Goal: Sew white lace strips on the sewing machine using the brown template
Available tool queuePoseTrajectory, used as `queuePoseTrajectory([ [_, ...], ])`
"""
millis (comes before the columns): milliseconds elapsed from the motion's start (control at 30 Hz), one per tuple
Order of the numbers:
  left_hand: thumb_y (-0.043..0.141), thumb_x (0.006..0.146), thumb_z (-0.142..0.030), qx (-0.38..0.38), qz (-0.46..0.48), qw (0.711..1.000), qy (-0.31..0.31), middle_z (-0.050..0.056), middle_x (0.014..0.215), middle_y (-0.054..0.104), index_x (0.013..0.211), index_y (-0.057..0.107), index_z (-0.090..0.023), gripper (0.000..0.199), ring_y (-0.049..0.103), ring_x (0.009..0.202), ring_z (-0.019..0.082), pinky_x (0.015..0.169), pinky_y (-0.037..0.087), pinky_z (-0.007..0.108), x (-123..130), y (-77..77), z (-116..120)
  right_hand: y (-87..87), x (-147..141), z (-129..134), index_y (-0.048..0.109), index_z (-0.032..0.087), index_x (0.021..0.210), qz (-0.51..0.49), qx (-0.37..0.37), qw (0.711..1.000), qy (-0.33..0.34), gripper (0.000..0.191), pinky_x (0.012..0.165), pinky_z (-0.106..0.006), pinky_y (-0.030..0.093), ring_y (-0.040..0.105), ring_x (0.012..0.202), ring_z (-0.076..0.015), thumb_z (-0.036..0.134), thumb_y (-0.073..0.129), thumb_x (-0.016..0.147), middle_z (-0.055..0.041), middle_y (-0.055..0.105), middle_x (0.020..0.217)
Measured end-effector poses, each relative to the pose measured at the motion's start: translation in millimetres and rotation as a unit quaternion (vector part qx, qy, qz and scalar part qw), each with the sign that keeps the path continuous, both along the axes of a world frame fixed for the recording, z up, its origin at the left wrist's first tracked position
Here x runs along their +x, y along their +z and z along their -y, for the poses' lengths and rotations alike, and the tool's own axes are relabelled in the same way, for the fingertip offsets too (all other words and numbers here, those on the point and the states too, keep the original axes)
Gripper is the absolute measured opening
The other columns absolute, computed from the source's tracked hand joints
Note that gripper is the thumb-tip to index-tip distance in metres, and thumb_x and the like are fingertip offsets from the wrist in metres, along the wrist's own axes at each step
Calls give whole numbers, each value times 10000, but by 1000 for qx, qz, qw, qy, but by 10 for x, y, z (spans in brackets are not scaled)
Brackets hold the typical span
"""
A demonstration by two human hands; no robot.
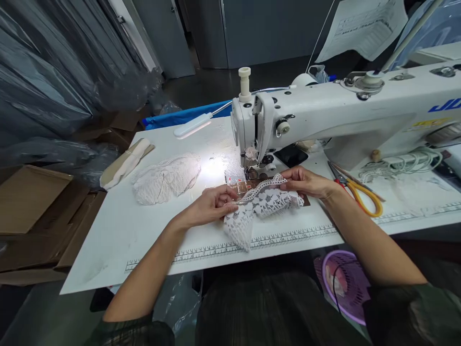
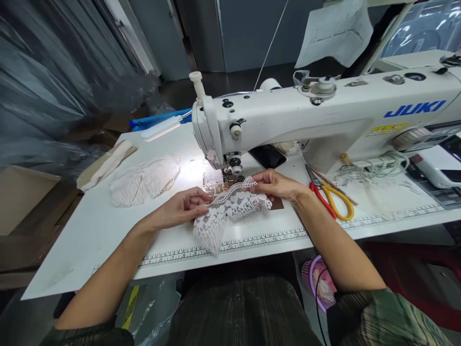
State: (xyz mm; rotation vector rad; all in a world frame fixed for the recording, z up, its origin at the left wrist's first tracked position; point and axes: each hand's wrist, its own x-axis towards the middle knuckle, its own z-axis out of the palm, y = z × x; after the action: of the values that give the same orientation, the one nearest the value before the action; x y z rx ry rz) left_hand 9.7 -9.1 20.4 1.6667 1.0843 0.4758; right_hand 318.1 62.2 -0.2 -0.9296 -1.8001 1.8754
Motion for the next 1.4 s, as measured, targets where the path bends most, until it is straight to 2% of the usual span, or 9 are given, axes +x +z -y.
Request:
queuePoseTrajectory([
  [233,609,934,-470,241,-157,948,139,12,798,659,1140,603,-224,321,644,739,176,630,498,289,33,-280,-27,-15,-60,-10,683,184,781,54,63,996,-29,247,405,-218,275,294,468,-64,423,706,838,77,389,537],
  [467,534,993,-347,453,-225,859,84,138,1163,680,1160,636,-169,264,656,1001,259,832,532,431,32,-355,-106,-157,-102,-18,653,209,814,118,179,974,-78,288,447,-275,197,306,494,-95,488,667,882,54,406,547],
  [633,559,990,-340,439,-196,875,-57,93,1178,717,1116,687,-201,227,675,1032,232,855,518,409,59,-366,-88,-146,-136,-17,623,204,750,143,241,955,-97,260,456,-268,195,291,522,-94,430,682,866,58,356,575],
  [767,567,989,-361,438,-200,873,-82,99,1230,706,1146,686,-195,258,666,1070,237,895,505,427,107,-405,-74,-90,-159,-4,589,217,684,118,220,961,-121,258,438,-251,206,287,523,-89,385,755,788,66,346,572],
  [933,551,983,-451,394,-168,904,-17,118,1172,710,1139,687,-181,339,668,1023,241,863,526,427,117,-339,-40,-27,-276,51,654,193,814,13,63,989,-131,279,420,-222,322,435,518,-85,414,804,732,47,523,611],
  [1067,494,954,-624,189,-48,977,84,92,948,719,1214,628,-153,555,666,731,171,632,547,304,66,-189,0,-2,-498,125,680,167,909,0,-48,991,-127,344,441,-209,412,537,566,-90,385,849,704,9,630,697],
  [1167,467,920,-701,37,50,994,87,80,896,713,1294,557,-137,682,659,645,156,551,537,277,45,-123,11,30,-706,172,659,167,940,-10,-90,988,-125,385,400,-197,411,535,526,-83,405,862,717,18,615,679],
  [1300,590,873,-640,33,6,992,124,68,894,714,1268,579,-151,629,680,716,191,590,534,296,43,-110,14,64,-854,185,658,156,1075,-14,-72,993,-96,393,441,-216,483,667,677,-145,459,749,843,-73,699,876],
  [1400,697,836,-478,88,-79,981,151,53,982,733,1186,630,-201,451,696,838,214,681,544,312,22,-120,8,38,-771,182,672,160,1138,66,51,991,-104,334,536,-260,525,695,747,-171,422,620,937,-89,724,936],
])
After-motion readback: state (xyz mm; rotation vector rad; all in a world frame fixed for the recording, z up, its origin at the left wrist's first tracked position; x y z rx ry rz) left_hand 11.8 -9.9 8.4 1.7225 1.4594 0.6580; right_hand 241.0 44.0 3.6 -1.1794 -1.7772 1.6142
